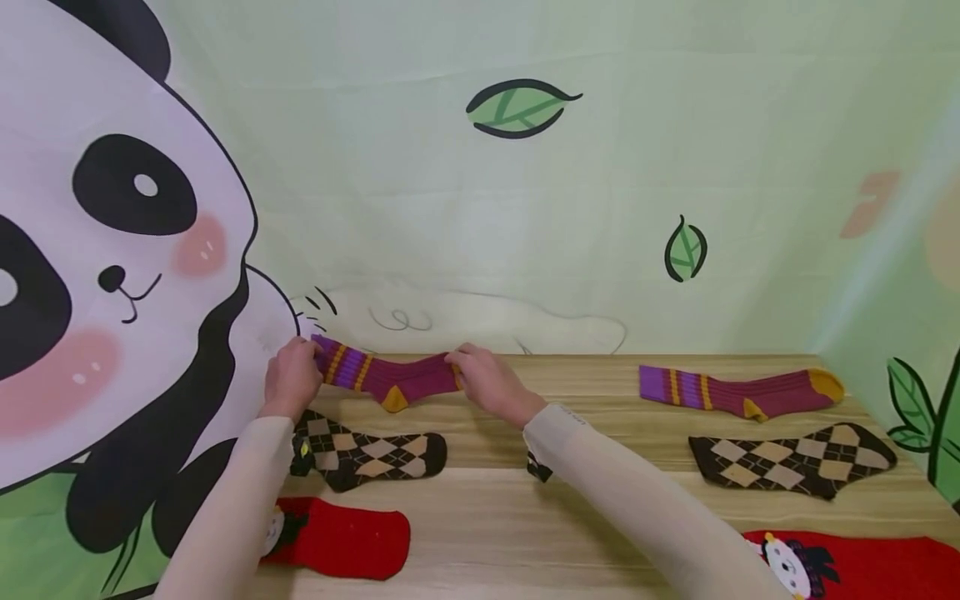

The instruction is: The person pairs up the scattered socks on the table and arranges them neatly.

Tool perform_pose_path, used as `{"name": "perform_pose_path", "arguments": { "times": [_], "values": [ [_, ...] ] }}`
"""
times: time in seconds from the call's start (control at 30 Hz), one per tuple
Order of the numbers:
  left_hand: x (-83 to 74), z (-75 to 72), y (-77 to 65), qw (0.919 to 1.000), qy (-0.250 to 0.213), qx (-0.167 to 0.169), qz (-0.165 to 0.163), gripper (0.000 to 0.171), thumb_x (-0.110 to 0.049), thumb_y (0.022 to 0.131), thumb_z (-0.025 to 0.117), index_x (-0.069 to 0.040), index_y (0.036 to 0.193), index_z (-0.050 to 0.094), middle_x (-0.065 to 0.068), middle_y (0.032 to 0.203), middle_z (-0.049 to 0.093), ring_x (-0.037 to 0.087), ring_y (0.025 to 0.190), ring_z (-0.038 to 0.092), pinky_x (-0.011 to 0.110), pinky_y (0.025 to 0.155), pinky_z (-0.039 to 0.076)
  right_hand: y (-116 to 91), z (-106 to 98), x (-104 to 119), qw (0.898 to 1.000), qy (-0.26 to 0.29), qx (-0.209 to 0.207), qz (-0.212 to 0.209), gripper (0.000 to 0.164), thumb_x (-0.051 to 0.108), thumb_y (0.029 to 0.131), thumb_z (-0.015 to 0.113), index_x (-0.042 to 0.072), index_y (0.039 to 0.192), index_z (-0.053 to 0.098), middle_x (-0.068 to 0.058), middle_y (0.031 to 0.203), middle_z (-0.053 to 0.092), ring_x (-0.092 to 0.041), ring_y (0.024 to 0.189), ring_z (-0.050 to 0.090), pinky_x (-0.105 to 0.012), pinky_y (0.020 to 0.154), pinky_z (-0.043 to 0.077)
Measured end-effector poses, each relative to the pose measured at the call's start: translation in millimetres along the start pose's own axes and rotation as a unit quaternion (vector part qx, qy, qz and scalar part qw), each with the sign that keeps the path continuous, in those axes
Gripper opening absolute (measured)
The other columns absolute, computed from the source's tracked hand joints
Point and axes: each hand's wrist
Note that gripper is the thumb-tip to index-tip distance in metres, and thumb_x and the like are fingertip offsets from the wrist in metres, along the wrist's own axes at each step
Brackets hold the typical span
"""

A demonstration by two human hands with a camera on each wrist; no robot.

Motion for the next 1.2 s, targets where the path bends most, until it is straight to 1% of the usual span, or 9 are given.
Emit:
{"name": "perform_pose_path", "arguments": {
  "times": [0.2, 0.4, 0.63, 0.8, 0.97, 1.2],
  "values": [
    [-1.4, -1.6, -1.1, 0.9999, -0.003, -0.012, 0.006, 0.023, 0.007, 0.094, 0.056, 0.012, 0.112, 0.069, 0.03, 0.114, 0.063, 0.047, 0.1, 0.064, 0.058, 0.087, 0.053, -1, -4, 1, 1.0, -0.005, 0.003, -0.005, 0.028, 0.0, 0.096, 0.065, 0.001, 0.125, 0.07, -0.012, 0.115, 0.069, -0.023, 0.1, 0.069, -0.033, 0.083, 0.058],
    [-3.7, -3.1, -1.9, 0.9995, -0.004, -0.027, 0.017, 0.023, 0.006, 0.095, 0.054, 0.011, 0.111, 0.07, 0.029, 0.113, 0.064, 0.046, 0.099, 0.064, 0.058, 0.086, 0.053, 0, -7, 1, 1.0, -0.012, 0.007, -0.005, 0.029, 0.002, 0.098, 0.065, 0.002, 0.126, 0.069, -0.01, 0.117, 0.069, -0.022, 0.1, 0.068, -0.032, 0.083, 0.058],
    [-1.9, -3.6, -7.1, 0.9995, -0.01, -0.025, 0.016, 0.021, 0.004, 0.095, 0.057, 0.012, 0.11, 0.07, 0.029, 0.112, 0.064, 0.046, 0.099, 0.064, 0.058, 0.086, 0.054, -3, -9, 3, 1.0, -0.003, 0.009, -0.008, 0.027, 0.004, 0.099, 0.064, 0.002, 0.126, 0.069, -0.01, 0.117, 0.069, -0.022, 0.1, 0.068, -0.033, 0.085, 0.058],
    [-2.4, -6.2, -7.6, 0.9991, -0.018, -0.035, 0.017, 0.021, 0.002, 0.097, 0.056, 0.011, 0.11, 0.07, 0.028, 0.111, 0.064, 0.045, 0.099, 0.064, 0.058, 0.087, 0.054, -3, -12, 3, 1.0, -0.002, -0.006, -0.015, 0.026, 0.003, 0.099, 0.064, 0.001, 0.125, 0.069, -0.01, 0.116, 0.069, -0.021, 0.1, 0.068, -0.032, 0.085, 0.058],
    [-4.3, -8.9, -9.3, 0.9986, -0.018, -0.044, 0.021, 0.02, 0.003, 0.097, 0.057, 0.011, 0.108, 0.07, 0.028, 0.11, 0.064, 0.045, 0.1, 0.063, 0.059, 0.087, 0.053, -4, -17, 4, 1.0, 0.016, 0.001, -0.015, 0.028, 0.002, 0.099, 0.063, 0.0, 0.127, 0.068, -0.012, 0.119, 0.068, -0.023, 0.101, 0.068, -0.033, 0.087, 0.058],
    [-9.9, -14.2, -13.3, 0.9977, -0.019, -0.057, 0.031, 0.018, 0.003, 0.096, 0.059, 0.011, 0.108, 0.07, 0.028, 0.11, 0.064, 0.045, 0.1, 0.063, 0.059, 0.088, 0.053, -7, -22, 2, 1.0, 0.016, -0.003, -0.021, 0.03, 0.003, 0.099, 0.064, 0.001, 0.129, 0.067, -0.011, 0.122, 0.068, -0.023, 0.105, 0.068, -0.032, 0.09, 0.057]
  ]
}}
Point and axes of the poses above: each hand's wrist, its own y-axis towards the middle knuckle, its own z-axis out of the palm, x = y × z
